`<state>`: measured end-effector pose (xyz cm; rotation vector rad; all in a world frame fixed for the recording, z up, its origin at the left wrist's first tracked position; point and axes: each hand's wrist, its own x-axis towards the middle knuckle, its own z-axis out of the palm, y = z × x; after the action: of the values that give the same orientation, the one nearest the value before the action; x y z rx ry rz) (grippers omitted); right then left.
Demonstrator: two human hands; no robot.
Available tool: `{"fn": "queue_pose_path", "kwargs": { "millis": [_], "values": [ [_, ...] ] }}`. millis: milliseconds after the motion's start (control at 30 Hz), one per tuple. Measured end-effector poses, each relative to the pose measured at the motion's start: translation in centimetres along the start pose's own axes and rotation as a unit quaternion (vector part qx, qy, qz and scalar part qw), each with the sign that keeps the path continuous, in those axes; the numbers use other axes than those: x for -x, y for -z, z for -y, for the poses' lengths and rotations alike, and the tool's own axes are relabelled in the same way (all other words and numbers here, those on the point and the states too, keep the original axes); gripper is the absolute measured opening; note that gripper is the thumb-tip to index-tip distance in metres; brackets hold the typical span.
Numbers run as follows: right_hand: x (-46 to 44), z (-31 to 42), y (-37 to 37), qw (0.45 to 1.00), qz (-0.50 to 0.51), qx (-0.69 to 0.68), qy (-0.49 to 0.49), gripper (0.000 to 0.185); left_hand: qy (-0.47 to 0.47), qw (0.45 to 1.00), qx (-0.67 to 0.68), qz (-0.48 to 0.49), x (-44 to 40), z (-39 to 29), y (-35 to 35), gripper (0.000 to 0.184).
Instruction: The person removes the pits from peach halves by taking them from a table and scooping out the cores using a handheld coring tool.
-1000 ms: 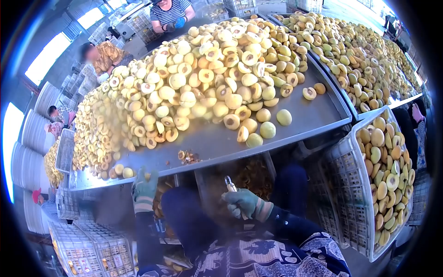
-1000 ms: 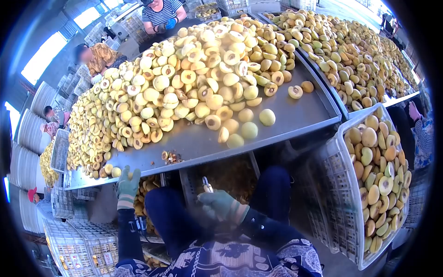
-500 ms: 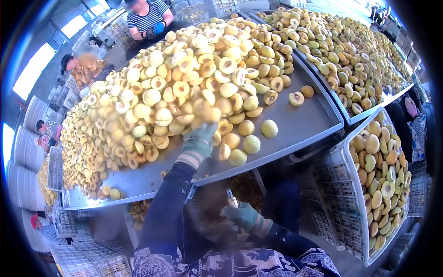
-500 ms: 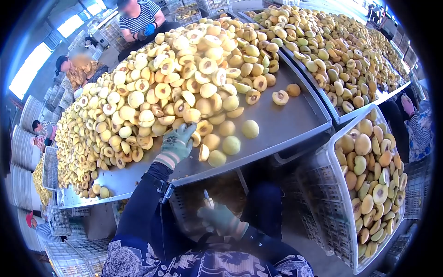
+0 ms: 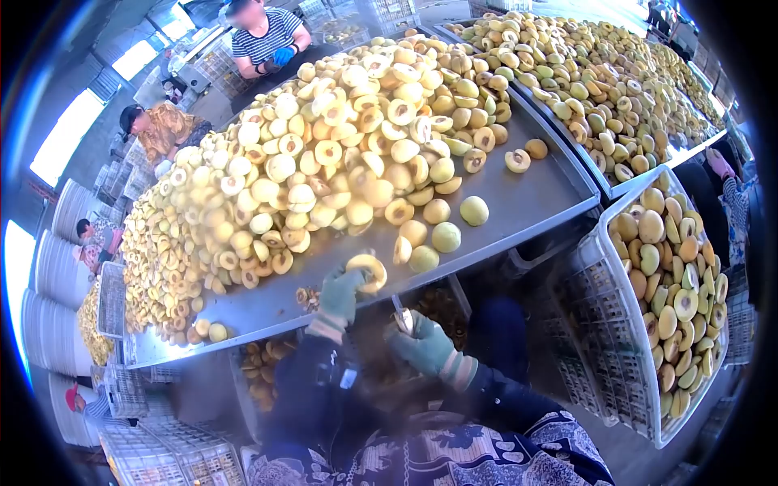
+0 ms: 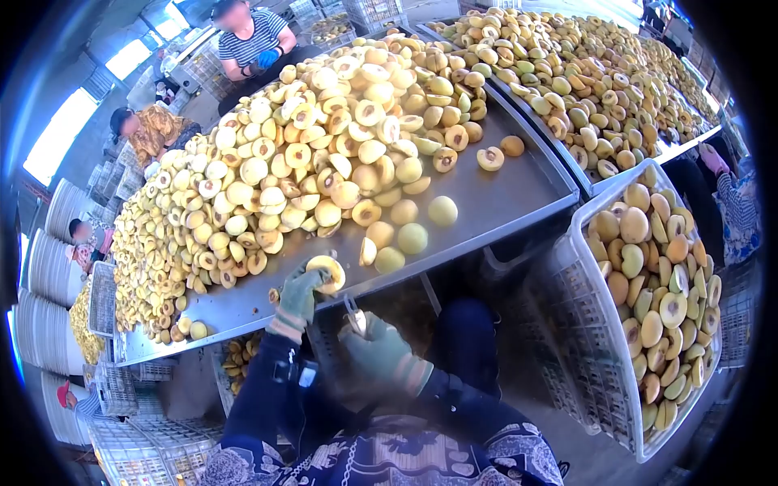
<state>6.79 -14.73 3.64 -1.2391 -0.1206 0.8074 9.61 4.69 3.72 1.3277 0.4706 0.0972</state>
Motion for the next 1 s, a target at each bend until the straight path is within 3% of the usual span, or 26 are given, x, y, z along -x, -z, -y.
{"fn": "queue_pose_path", "kwargs": {
  "millis": [100, 233, 333, 400, 533, 633, 733, 833, 933, 1000],
  "values": [
    [0.4, 0.1, -1.2, 0.994, -0.032, 0.077, 0.072, 0.013, -0.061, 0.995, 0.075, 0.000, 3.9, 1.7, -0.2, 0.037],
    [2.0, -0.1, -1.8, 0.980, -0.028, 0.087, 0.177, 0.023, -0.075, 0.982, 0.167, 0.045, 8.2, 0.8, -1.6, 0.040],
    [2.8, -0.3, -1.2, 0.977, -0.002, 0.131, 0.170, 0.024, -0.081, 0.985, 0.144, 0.040, 8.9, 1.3, -1.8, 0.042],
    [2.9, -0.2, -0.8, 0.947, -0.021, 0.262, 0.184, 0.023, -0.064, 0.989, 0.135, 0.023, 9.1, 1.4, -2.0, 0.051],
    [3.6, -0.2, -0.7, 0.914, -0.037, 0.359, 0.185, 0.021, -0.135, 0.986, 0.099, -0.009, 9.4, 2.2, -2.7, 0.050],
    [3.2, -1.7, -0.6, 0.918, -0.047, 0.329, 0.215, 0.020, -0.200, 0.978, 0.050, -0.017, 10.4, 2.3, -3.8, 0.052],
    [3.5, -1.5, -0.9, 0.944, -0.031, 0.268, 0.192, 0.021, -0.164, 0.974, 0.157, 0.002, 11.9, 1.6, -5.4, 0.052],
    [3.6, -1.6, -1.5, 0.957, -0.014, 0.213, 0.199, 0.024, -0.129, 0.975, 0.181, -0.015, 12.2, 1.5, -5.4, 0.055],
    [3.9, -0.9, -1.1, 0.968, 0.041, 0.217, 0.116, 0.037, -0.133, 0.975, 0.174, -0.032, 12.3, 1.5, -5.2, 0.046],
    [3.4, -1.3, -1.1, 0.962, 0.036, 0.242, 0.118, 0.038, -0.136, 0.972, 0.189, -0.041, 12.4, 1.7, -5.4, 0.045]
  ]
}}
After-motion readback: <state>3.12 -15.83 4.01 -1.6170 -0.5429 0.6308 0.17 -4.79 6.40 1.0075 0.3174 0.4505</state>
